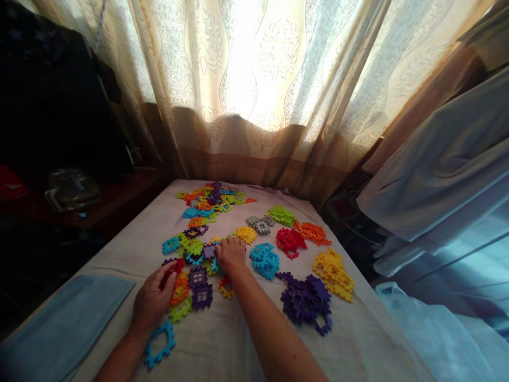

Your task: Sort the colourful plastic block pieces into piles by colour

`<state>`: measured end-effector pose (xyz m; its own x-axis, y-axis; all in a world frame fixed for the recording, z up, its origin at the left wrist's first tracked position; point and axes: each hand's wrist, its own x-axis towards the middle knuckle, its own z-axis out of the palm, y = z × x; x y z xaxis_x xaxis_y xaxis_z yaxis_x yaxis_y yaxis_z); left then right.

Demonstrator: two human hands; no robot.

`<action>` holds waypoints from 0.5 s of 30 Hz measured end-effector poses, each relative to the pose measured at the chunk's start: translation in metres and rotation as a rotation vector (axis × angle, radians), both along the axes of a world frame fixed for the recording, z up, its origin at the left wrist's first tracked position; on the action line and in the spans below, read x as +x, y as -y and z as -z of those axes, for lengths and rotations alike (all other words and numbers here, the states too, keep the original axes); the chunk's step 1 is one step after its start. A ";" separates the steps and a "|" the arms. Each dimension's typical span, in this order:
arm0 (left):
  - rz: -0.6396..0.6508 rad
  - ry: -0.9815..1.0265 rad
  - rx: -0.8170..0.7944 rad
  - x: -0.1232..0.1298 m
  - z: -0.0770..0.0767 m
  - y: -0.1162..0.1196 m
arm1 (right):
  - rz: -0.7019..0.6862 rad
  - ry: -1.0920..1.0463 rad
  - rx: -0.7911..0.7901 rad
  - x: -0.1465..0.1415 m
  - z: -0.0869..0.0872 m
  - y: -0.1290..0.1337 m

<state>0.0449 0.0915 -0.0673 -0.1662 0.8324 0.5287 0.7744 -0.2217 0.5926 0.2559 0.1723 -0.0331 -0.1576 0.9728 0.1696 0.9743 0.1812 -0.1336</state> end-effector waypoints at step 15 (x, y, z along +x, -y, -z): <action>-0.024 0.064 -0.025 -0.002 -0.002 -0.001 | 0.032 0.028 -0.022 -0.002 -0.014 -0.013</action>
